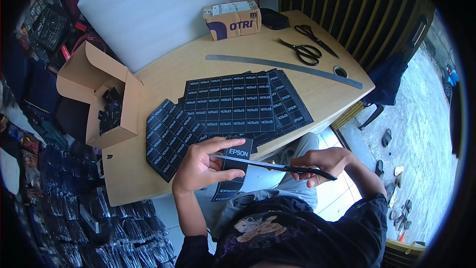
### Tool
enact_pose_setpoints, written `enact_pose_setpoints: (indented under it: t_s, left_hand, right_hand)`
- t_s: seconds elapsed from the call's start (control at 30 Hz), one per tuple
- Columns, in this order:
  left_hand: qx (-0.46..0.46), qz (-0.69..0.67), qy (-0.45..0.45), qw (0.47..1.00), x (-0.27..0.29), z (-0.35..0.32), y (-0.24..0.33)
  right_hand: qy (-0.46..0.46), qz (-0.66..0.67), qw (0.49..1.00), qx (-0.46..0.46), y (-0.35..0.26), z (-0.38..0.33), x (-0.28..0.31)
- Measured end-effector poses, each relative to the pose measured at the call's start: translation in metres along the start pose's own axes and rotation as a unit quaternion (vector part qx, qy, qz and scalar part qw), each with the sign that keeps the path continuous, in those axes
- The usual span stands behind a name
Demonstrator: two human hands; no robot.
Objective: The person organizes printed label sheets on a table and cuts them into strips using scissors. The person then cuts the strips into individual labels and places them into a cardboard box.
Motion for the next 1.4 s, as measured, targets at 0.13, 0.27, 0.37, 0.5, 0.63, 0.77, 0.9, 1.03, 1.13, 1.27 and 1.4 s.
enact_pose_setpoints:
  t_s: [0.13,0.27,0.37,0.5,0.63,0.77,0.9,1.03,1.13,1.27,1.4]
  left_hand:
    - [-0.002,0.003,-0.003,1.000,-0.0002,-0.0006,0.0011]
    - [0.000,0.009,-0.003,1.000,0.0006,-0.0005,0.0001]
    - [0.000,0.010,-0.003,1.000,0.0004,-0.0004,-0.0005]
    - [0.002,0.006,0.001,1.000,0.0008,-0.0007,0.0005]
    - [0.004,0.004,0.002,1.000,0.0014,-0.0012,0.0000]
    - [0.003,0.010,0.001,1.000,0.0018,-0.0014,0.0007]
    - [-0.004,0.009,-0.002,1.000,0.0007,-0.0002,0.0015]
    - [-0.001,-0.003,-0.002,1.000,0.0006,-0.0001,0.0012]
    - [-0.003,0.002,0.002,1.000,0.0013,-0.0009,0.0008]
    - [0.000,0.010,-0.002,1.000,0.0005,0.0000,0.0003]
    - [0.003,0.012,-0.004,1.000,0.0003,-0.0003,0.0013]
  right_hand:
    - [0.005,-0.003,1.000,0.003,0.0024,-0.0010,-0.0012]
    - [0.006,-0.003,1.000,0.004,0.0020,-0.0002,-0.0008]
    - [0.012,-0.001,1.000,0.009,0.0024,-0.0009,-0.0006]
    - [0.014,-0.004,1.000,0.006,0.0016,-0.0001,0.0002]
    - [0.021,-0.001,1.000,-0.001,0.0032,-0.0009,0.0000]
    - [0.031,0.002,0.999,0.011,0.0053,-0.0009,-0.0016]
    - [0.035,-0.013,0.999,0.005,0.0014,-0.0011,-0.0008]
    - [0.055,-0.013,0.998,0.017,0.0007,-0.0009,-0.0008]
    - [0.052,-0.011,0.999,0.013,0.0034,-0.0009,-0.0017]
    - [0.060,-0.009,0.998,0.021,0.0042,-0.0032,-0.0021]
    - [0.054,-0.013,0.998,0.016,0.0069,-0.0042,-0.0030]
Point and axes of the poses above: each hand's wrist, its own z-axis towards the middle knuckle, its own x-axis out of the back of the hand, y = z × x, the point moved 7 cm from there along z, towards the middle knuckle, and after that the axes turned 9 degrees about -z, right-handed, at the moved point
